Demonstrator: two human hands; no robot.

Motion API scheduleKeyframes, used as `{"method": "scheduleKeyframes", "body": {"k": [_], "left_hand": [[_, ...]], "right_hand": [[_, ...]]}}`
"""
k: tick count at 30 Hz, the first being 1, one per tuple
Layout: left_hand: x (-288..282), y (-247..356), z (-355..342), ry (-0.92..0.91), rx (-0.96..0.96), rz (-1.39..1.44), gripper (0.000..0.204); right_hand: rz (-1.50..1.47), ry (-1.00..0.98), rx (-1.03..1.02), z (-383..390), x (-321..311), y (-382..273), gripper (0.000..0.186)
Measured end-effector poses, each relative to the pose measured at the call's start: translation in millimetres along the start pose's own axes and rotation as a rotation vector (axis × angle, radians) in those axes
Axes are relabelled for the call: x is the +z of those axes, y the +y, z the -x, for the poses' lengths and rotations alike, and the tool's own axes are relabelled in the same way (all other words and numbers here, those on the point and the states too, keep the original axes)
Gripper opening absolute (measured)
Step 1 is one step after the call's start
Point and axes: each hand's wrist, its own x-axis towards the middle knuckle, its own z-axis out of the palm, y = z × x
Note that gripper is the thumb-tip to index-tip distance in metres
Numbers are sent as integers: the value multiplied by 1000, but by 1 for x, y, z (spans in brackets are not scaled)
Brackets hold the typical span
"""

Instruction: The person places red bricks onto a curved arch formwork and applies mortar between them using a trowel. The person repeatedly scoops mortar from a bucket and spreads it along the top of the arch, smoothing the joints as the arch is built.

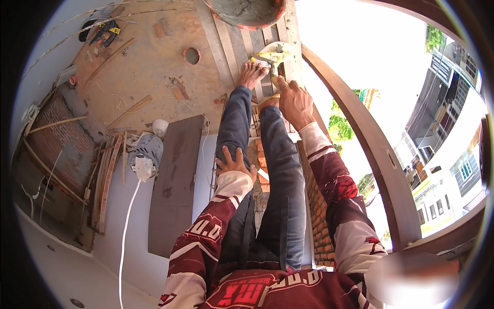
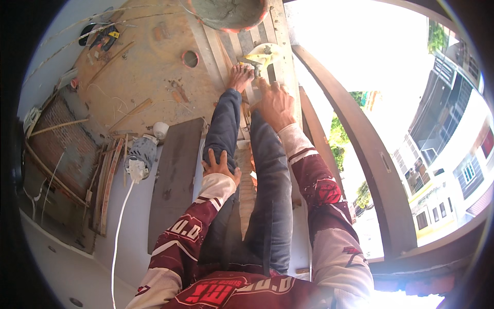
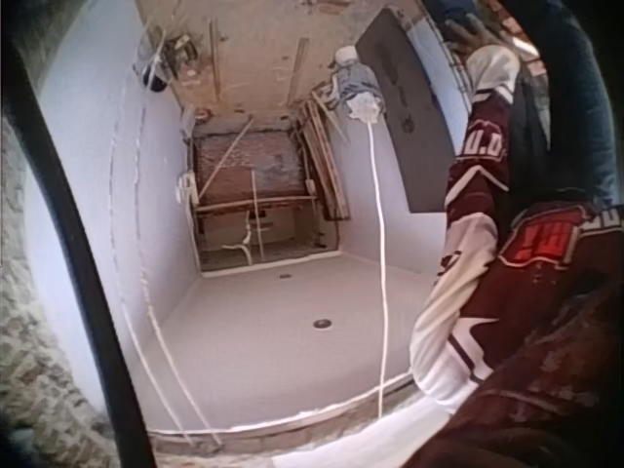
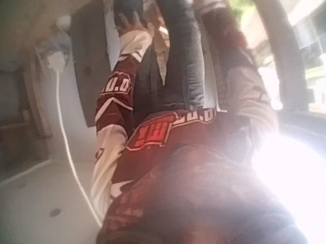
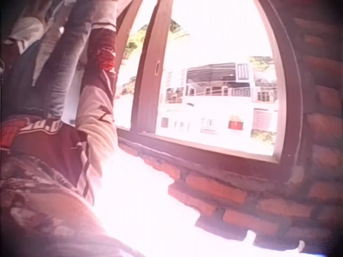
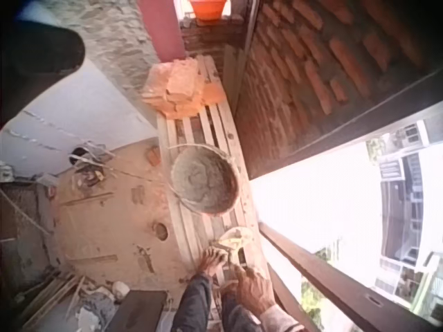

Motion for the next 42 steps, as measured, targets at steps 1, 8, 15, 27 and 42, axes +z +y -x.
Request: {"method": "scheduleKeyframes", "body": {"k": [1, 8, 15, 27, 42], "left_hand": [[0, 0, 0, 3, -14, 0, 83], [-3, 5, 1, 17, -17, 1, 84], [-8, 5, 6, -8, 0, -24, 84], [-12, 13, 6, -13, -5, -25, 85], [8, 13, -1, 5, 27, 30, 90]], "right_hand": [[-63, 68, 0, 4, -7, 3, 52], [-150, 239, 211, 7, -8, 58, 58], [13, 81, 231, 16, 5, 84, 44], [288, -55, -111, -23, 4, 9, 39], [585, -34, -349, -47, -4, 0, 17]]}}
